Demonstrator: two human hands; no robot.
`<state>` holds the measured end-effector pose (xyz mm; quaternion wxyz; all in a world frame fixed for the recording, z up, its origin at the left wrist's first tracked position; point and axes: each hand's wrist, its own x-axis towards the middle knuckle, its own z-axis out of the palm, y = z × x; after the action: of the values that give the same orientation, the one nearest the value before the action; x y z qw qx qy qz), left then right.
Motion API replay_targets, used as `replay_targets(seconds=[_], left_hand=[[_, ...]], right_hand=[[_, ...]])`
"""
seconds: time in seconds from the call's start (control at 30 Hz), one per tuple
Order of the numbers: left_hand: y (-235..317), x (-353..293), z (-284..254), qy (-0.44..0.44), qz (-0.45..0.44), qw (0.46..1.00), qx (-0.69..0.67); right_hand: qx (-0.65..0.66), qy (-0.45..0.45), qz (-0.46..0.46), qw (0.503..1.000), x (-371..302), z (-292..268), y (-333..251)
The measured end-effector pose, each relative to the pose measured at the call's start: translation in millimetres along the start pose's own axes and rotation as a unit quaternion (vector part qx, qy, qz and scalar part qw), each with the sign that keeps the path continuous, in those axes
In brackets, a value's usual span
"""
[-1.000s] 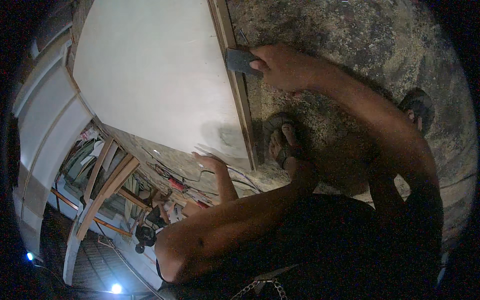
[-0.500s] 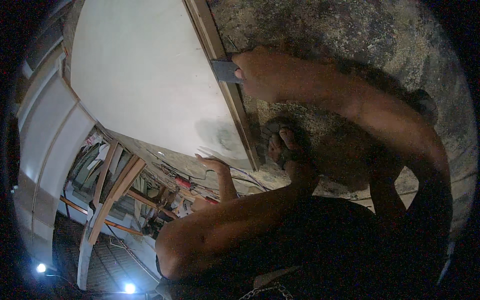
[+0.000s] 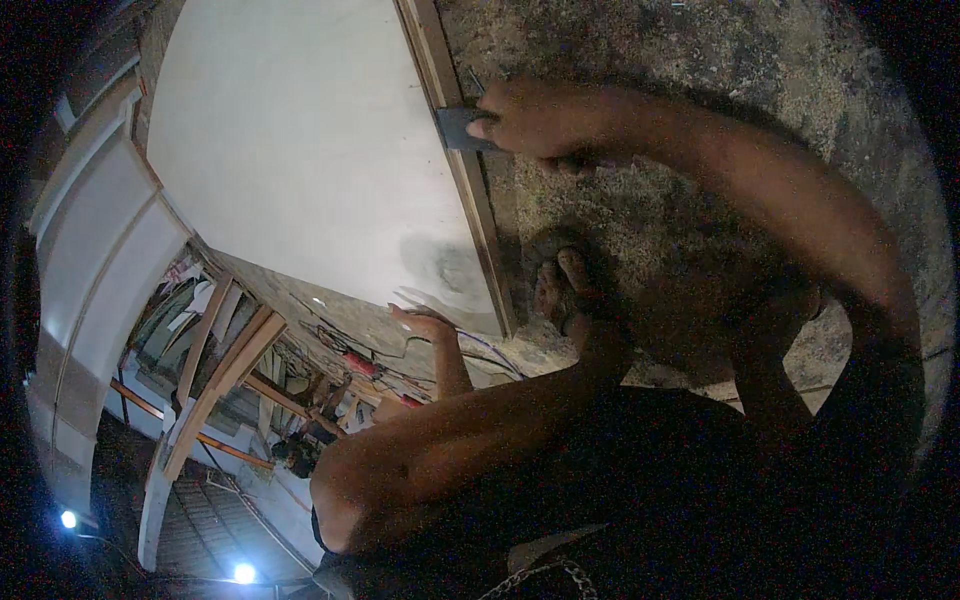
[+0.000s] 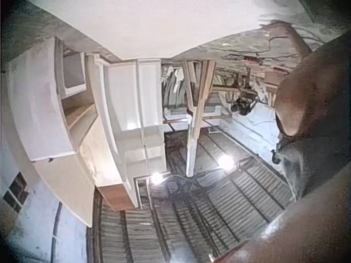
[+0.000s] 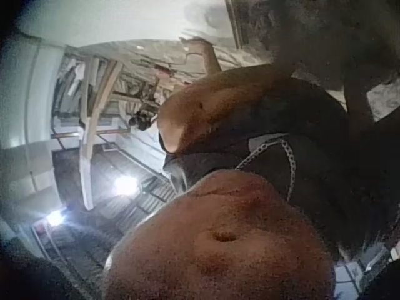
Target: The person shaves the edge of a large wooden board using a hand plane, working along the entire length of the side.
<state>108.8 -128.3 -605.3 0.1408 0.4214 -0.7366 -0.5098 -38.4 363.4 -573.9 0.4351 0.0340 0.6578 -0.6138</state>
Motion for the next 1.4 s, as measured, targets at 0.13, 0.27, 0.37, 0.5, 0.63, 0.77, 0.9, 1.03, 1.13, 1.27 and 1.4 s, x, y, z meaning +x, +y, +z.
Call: replay_targets(seconds=[0.13,0.27,0.37,0.5,0.63,0.77,0.9,1.03,1.13,1.27,1.4], left_hand=[[4,-29,27,0.000,-0.027,1.000,0.004],[31,-54,48,-0.072,0.004,0.995,-0.071],[35,-48,32,0.029,0.011,0.999,0.014],[35,-60,35,-0.062,0.021,0.989,-0.132],[34,-66,45,-0.111,0.009,0.985,-0.128],[41,-80,62,-0.040,-0.006,0.994,-0.103],[31,-70,49,-0.040,-0.027,0.995,-0.087],[24,-57,35,-0.025,0.028,0.999,-0.039],[26,-69,43,-0.081,-0.011,0.995,-0.053],[21,-62,47,-0.036,-0.016,0.995,-0.088],[-6,-30,6,-0.014,0.082,0.996,-0.029]], right_hand=[[0.036,-0.025,0.000,0.999,10,-2,22],[-0.008,-0.078,0.002,0.997,11,-25,10],[-0.091,-0.053,-0.029,0.994,10,-8,1],[-0.031,0.121,-0.166,0.978,9,47,38],[0.073,0.122,-0.109,0.984,-2,67,35],[0.084,0.133,-0.100,0.982,1,63,42],[0.073,0.060,-0.051,0.994,-12,34,20],[-0.041,0.034,-0.074,0.996,6,13,17],[-0.159,-0.005,-0.072,0.985,14,-8,19],[-0.109,-0.076,-0.026,0.991,20,-27,10],[-0.175,-0.098,0.028,0.979,23,-26,-28]])
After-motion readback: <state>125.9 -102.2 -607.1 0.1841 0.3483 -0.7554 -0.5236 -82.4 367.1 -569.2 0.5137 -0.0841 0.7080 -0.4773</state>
